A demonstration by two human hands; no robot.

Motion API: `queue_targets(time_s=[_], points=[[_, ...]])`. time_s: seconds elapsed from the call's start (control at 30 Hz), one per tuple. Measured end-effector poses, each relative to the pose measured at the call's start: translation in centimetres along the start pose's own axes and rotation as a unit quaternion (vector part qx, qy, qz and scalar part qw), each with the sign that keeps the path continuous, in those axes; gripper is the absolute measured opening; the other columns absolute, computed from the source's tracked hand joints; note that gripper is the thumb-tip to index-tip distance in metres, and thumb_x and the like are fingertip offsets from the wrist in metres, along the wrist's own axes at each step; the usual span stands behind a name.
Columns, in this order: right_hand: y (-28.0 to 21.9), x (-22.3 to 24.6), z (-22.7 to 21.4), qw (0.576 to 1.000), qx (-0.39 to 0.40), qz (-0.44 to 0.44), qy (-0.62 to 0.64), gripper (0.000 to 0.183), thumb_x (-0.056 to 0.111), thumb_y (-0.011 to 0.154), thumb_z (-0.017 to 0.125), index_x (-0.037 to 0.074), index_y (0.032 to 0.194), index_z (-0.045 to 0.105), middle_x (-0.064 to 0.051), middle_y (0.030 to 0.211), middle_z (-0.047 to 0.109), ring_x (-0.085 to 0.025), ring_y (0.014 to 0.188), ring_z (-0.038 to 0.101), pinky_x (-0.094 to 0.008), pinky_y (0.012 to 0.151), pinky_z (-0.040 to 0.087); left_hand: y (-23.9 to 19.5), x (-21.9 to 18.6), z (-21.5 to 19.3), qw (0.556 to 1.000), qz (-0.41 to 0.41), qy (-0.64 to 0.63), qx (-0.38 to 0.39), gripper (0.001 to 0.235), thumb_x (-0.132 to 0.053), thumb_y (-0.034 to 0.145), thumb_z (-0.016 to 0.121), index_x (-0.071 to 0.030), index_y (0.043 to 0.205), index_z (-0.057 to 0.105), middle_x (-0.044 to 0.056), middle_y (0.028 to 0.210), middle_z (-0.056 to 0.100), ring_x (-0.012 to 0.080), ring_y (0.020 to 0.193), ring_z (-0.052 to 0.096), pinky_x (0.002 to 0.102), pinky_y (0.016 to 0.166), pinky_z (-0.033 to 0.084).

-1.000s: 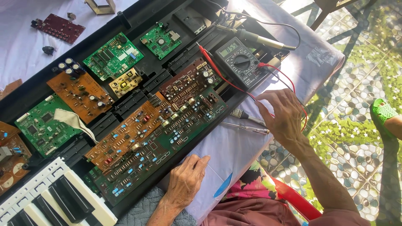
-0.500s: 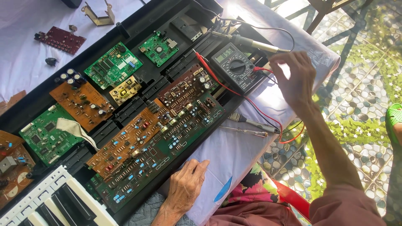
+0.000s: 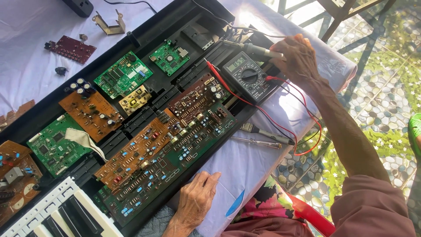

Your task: The person handles several black piano keys, placing them on a work surface. They then use a soldering iron to work on the exposed circuit boards of a disassembled electronic keyboard, while a multimeter is connected to the device.

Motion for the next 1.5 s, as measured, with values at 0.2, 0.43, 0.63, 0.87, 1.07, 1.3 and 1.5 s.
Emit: queue_targets(time_s=[0.2,0.43,0.63,0.87,1.07,1.3,1.5], points=[[1.1,0.1,0.8,0.994,0.02,0.051,0.093,0.015,0.018,0.114,0.053,0.008,0.109,0.065,-0.013,0.094,0.055,-0.032,0.078,0.053,-0.046,0.059,0.042,-0.1,0.0,0.0,1.0,-0.005,-0.004,0.009,0.028,0.001,0.095,0.062,-0.01,0.12,0.064,0.003,0.085,0.049,0.019,0.067,0.054,0.032,0.048,0.048],[2.7,3.0,-5.2,0.989,-0.088,0.014,0.116,0.025,0.027,0.121,0.053,0.003,0.122,0.061,-0.019,0.099,0.052,-0.035,0.071,0.052,-0.048,0.053,0.04,-0.1,0.0,-0.1,1.0,-0.006,-0.004,0.006,0.029,0.004,0.093,0.062,-0.01,0.118,0.063,0.002,0.085,0.048,0.0171,0.065,0.052,0.03,0.045,0.047],[6.1,7.5,-9.9,0.975,-0.12,-0.109,0.153,0.037,-0.027,0.103,0.072,-0.007,0.129,0.055,-0.024,0.116,0.048,-0.038,0.097,0.06,-0.042,0.07,0.056,-0.3,0.2,0.2,1.0,0.001,-0.008,-0.001,0.03,0.007,0.092,0.063,-0.008,0.118,0.065,0.003,0.088,0.049,0.0164,0.067,0.055,0.028,0.044,0.048],[7.0,9.9,-10.5,0.967,-0.184,-0.131,0.118,0.033,-0.024,0.107,0.076,0.0,0.123,0.059,-0.022,0.133,0.046,-0.04,0.119,0.05,-0.045,0.081,0.057,-0.6,0.3,0.4,1.0,0.002,-0.009,0.004,0.029,0.005,0.093,0.064,-0.007,0.12,0.063,0.005,0.091,0.051,0.0172,0.068,0.057,0.028,0.045,0.049],[5.1,11.9,-9.8,0.949,-0.229,0.002,0.215,0.028,-0.015,0.112,0.072,0.009,0.124,0.08,-0.015,0.165,0.028,-0.036,0.16,0.027,-0.07,0.129,0.047,-0.5,0.3,0.3,1.0,0.003,-0.008,0.005,0.028,0.005,0.094,0.064,-0.007,0.119,0.063,0.005,0.09,0.052,0.017,0.069,0.058,0.027,0.043,0.047],[5.2,14.8,-11.1,0.95,-0.13,0.025,0.282,0.059,-0.021,0.081,0.04,0.002,0.123,0.074,-0.016,0.106,0.069,-0.025,0.084,0.067,-0.033,0.064,0.056,-0.5,0.3,0.2,1.0,0.001,-0.021,0.0,0.025,0.005,0.095,0.063,-0.007,0.117,0.062,0.007,0.091,0.053,0.0192,0.071,0.06,0.029,0.046,0.049],[6.2,15.9,-10.7,0.898,-0.065,0.005,0.435,0.037,-0.003,0.102,0.051,-0.005,0.138,0.057,-0.021,0.114,0.058,-0.028,0.098,0.06,-0.036,0.082,0.058,-0.5,0.3,0.2,1.0,0.001,-0.018,-0.007,0.025,0.006,0.095,0.063,-0.007,0.116,0.063,0.006,0.091,0.053,0.0197,0.071,0.06,0.03,0.045,0.049]])
Point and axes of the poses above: each hand's wrist, its own y-axis towards the middle knuckle, its own z-axis out of the palm, x = y × z, the point moved 2 cm from there along y, towards the middle knuckle
